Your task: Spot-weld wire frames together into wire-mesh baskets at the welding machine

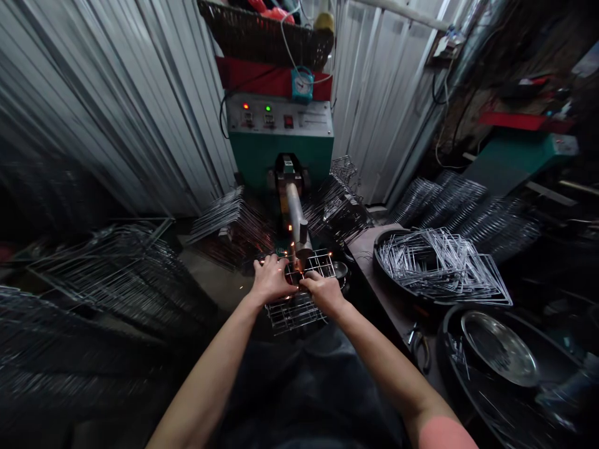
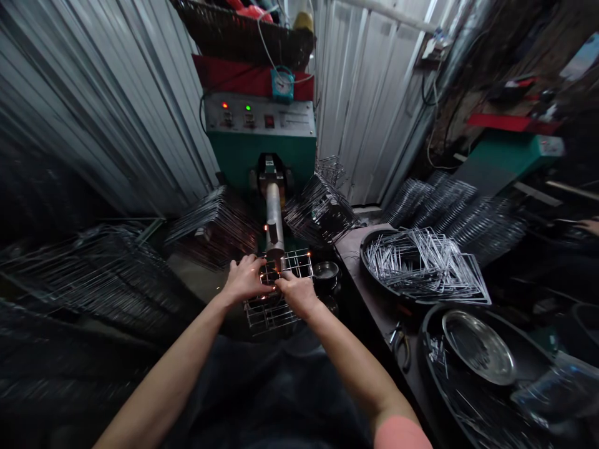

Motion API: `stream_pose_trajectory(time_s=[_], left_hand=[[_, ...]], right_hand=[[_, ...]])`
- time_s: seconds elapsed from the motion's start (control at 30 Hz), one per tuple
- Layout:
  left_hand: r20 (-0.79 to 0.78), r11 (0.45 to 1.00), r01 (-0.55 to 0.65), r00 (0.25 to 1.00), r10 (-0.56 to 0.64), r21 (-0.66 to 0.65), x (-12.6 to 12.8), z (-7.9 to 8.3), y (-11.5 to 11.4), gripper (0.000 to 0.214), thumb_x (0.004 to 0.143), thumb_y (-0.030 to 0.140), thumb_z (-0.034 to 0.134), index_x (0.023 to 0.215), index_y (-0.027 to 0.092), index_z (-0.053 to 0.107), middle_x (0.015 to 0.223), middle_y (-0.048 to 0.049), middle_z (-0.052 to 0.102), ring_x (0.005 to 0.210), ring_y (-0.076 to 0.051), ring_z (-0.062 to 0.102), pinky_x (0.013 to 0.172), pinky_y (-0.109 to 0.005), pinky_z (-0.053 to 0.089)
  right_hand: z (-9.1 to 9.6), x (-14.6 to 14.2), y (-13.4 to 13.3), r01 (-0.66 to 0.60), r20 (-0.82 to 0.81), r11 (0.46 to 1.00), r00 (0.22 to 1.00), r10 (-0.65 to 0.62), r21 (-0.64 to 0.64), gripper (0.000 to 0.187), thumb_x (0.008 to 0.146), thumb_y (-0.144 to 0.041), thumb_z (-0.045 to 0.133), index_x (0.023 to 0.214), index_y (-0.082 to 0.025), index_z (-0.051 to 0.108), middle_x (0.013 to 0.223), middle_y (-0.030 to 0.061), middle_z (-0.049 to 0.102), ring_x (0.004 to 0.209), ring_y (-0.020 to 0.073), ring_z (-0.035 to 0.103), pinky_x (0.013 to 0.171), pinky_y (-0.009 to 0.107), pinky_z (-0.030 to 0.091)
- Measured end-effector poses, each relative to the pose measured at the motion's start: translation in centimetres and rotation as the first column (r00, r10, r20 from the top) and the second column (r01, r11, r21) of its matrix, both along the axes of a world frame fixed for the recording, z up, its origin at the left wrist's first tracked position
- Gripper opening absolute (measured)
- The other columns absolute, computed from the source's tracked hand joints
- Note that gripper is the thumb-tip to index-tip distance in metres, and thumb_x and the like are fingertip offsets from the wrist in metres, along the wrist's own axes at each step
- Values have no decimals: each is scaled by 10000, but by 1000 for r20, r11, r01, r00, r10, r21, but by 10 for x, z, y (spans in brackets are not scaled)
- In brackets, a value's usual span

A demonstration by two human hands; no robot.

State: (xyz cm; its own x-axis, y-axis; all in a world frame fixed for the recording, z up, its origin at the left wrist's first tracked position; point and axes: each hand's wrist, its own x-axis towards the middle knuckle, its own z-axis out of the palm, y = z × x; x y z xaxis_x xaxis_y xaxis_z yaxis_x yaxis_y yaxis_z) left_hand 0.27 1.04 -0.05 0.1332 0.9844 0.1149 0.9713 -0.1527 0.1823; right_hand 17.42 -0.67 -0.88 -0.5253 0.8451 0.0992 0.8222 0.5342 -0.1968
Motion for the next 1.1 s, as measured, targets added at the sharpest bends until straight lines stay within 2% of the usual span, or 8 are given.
stream_pose_trajectory(time_s=[0.1,0.23,0.37,0.5,0.63,0.73,0.9,1.1], left_hand=[[3,1000,2,1000,-2,7,1,1,2,652,559,480,666,1115,157,557,1128,-147,518,1098,-321,441,933,-524,327],[-2,998,-59,998,59,21,-1,1,14,675,554,496,651,1129,159,549,1109,-149,519,1080,-322,451,931,-535,326],[-1,994,-108,994,108,-4,-3,-1,29,641,572,480,632,1119,155,555,1094,-158,530,1072,-327,461,917,-545,343],[42,998,-51,998,53,-48,-9,-1,34,688,561,508,653,1140,152,544,1125,-168,534,1106,-348,456,952,-614,286],[303,998,-37,952,49,-45,-33,-17,22,899,574,548,679,1336,210,342,1398,-180,332,1319,-361,240,1028,-647,120],[570,991,-133,812,124,-25,-51,-45,5,1075,581,486,717,1419,209,105,1483,-177,172,1372,-305,135,1079,-526,176],[820,994,-77,561,111,-82,-48,-87,-16,1054,665,482,647,1413,221,-49,1459,-160,254,1333,-225,282,1045,-380,332],[909,968,-209,361,207,-138,-39,-94,-19,973,560,502,705,1362,244,219,1391,-110,387,1280,-313,359,1037,-474,357]], right_hand=[[-7,15,-12,88,-352,996,932,-86,-10,324,849,-255,520,1170,-263,568,1149,51,595,923,159,605,778,251,464],[-33,43,-33,197,-704,966,663,-257,-167,275,827,-326,518,1049,-179,586,1020,81,628,958,191,590,845,299,468],[-94,73,-64,282,-703,882,532,-472,-378,334,888,-389,350,1070,-185,541,974,84,644,852,196,621,800,343,495],[-150,91,-90,332,-675,817,460,-577,-473,313,844,-441,399,1046,-234,520,912,63,649,841,217,634,842,395,484],[-156,105,-87,290,-732,714,59,-678,-637,301,794,-468,467,987,-244,520,741,16,593,643,174,605,590,311,511],[-145,120,-79,168,-672,651,-179,-719,-740,295,686,-433,595,914,-247,579,632,-23,495,454,111,463,361,221,343],[-129,145,-108,150,-572,554,-134,-810,-819,343,645,-444,643,888,-201,634,563,-53,461,346,48,266,331,188,189],[-103,205,-159,641,-616,563,174,-768,-521,293,708,-437,586,781,-167,672,759,39,668,723,182,598,657,273,457]])
